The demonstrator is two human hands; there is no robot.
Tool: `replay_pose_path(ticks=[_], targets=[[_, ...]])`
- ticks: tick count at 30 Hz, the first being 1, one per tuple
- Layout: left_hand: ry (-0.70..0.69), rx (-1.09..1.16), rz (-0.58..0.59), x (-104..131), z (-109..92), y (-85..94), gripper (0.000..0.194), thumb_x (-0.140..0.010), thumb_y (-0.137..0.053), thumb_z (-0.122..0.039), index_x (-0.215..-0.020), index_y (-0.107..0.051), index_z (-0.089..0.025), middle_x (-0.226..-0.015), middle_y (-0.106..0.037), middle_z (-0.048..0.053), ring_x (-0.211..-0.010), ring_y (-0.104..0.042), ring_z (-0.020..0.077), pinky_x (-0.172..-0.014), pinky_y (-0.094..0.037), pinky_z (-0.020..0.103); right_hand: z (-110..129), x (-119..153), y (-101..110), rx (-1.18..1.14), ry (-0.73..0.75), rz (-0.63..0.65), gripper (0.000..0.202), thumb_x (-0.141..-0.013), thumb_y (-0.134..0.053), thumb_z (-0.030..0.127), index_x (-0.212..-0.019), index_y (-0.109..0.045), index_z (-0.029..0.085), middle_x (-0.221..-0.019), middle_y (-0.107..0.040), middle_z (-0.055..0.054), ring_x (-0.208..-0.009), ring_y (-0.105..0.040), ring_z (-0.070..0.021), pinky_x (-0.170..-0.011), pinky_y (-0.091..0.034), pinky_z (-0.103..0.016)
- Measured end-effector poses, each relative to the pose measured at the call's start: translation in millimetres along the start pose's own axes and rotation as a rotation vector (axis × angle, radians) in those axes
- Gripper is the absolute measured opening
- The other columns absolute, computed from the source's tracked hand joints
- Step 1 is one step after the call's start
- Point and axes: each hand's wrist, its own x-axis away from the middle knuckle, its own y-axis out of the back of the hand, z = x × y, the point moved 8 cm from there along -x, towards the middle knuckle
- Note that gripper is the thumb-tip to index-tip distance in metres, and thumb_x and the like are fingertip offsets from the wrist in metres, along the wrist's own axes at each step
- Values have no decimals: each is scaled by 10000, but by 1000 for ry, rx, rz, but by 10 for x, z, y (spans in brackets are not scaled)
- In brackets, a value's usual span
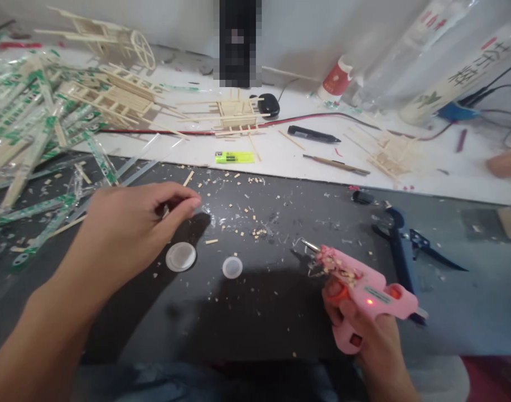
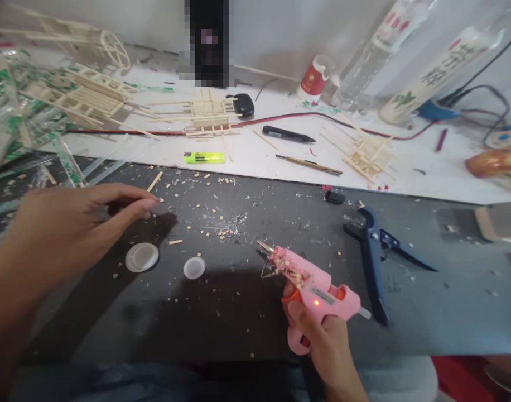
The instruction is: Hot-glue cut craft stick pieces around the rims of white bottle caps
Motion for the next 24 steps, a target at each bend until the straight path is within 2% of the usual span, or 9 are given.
replay_pose_path(ticks=[2,6,9,12,14,17,20,22,24], targets=[[-69,35,49,-55,-22,-118,327,-1012,-517,-399,-967,-795,-234,-741,-773,-7,-653,-684,209,-695,-415,304,4,-11,4,9,16,-14,353,-772,-854,512,-818,-708,193,-603,-585,-21,-548,-481,-162,-499,-346,-297],[-209,96,150,-97,-30,-278,342,-983,-483,-340,-972,-816,-259,-967,-825,38,-926,-739,254,-809,-484,330,42,-25,3,10,67,-32,296,-779,-855,454,-807,-719,192,-622,-603,-21,-557,-487,-164,-489,-358,-291],[-253,124,188,-48,-8,-210,383,-970,-442,-267,-1020,-822,-252,-1105,-821,46,-1061,-718,241,-925,-492,340,61,-35,-17,-2,83,-31,305,-773,-862,457,-813,-730,185,-629,-604,-21,-553,-493,-163,-488,-351,-289],[-200,134,163,11,54,-12,403,-995,-417,-223,-1133,-795,-229,-1187,-811,38,-1098,-704,213,-953,-488,340,84,-43,-39,-14,100,-34,305,-764,-871,448,-831,-728,186,-626,-607,-17,-547,-499,-158,-492,-345,-285],[-130,139,116,38,139,133,371,-1006,-444,-237,-1148,-787,-227,-1113,-820,13,-971,-707,185,-869,-498,308,99,-48,-50,-20,115,-40,293,-764,-870,429,-839,-719,189,-618,-599,-14,-536,-493,-154,-477,-332,-279],[-4,118,-15,62,341,326,308,-999,-552,-345,-1098,-809,-207,-793,-768,-40,-691,-601,134,-728,-446,256,117,-55,-60,-29,141,-45,288,-766,-864,409,-870,-712,188,-638,-602,-15,-527,-491,-148,-457,-316,-272],[93,77,-131,90,518,443,358,-967,-629,-447,-1001,-829,-151,-488,-496,-97,-559,-445,96,-664,-364,232,130,-64,-62,-32,171,-39,296,-751,-871,413,-862,-713,188,-670,-617,-20,-527,-493,-142,-455,-325,-270],[114,55,-169,112,549,487,438,-988,-587,-493,-973,-817,-120,-478,-424,-98,-567,-422,96,-676,-358,231,127,-73,-60,-31,180,-32,287,-756,-869,409,-855,-716,188,-660,-612,-14,-523,-491,-137,-457,-326,-267],[114,41,-193,137,518,527,491,-1041,-475,-481,-1071,-792,-107,-610,-579,-74,-636,-475,106,-741,-389,238,121,-87,-54,-30,182,-24,282,-768,-864,412,-848,-718,183,-640,-599,-10,-518,-489,-135,-463,-329,-268]])
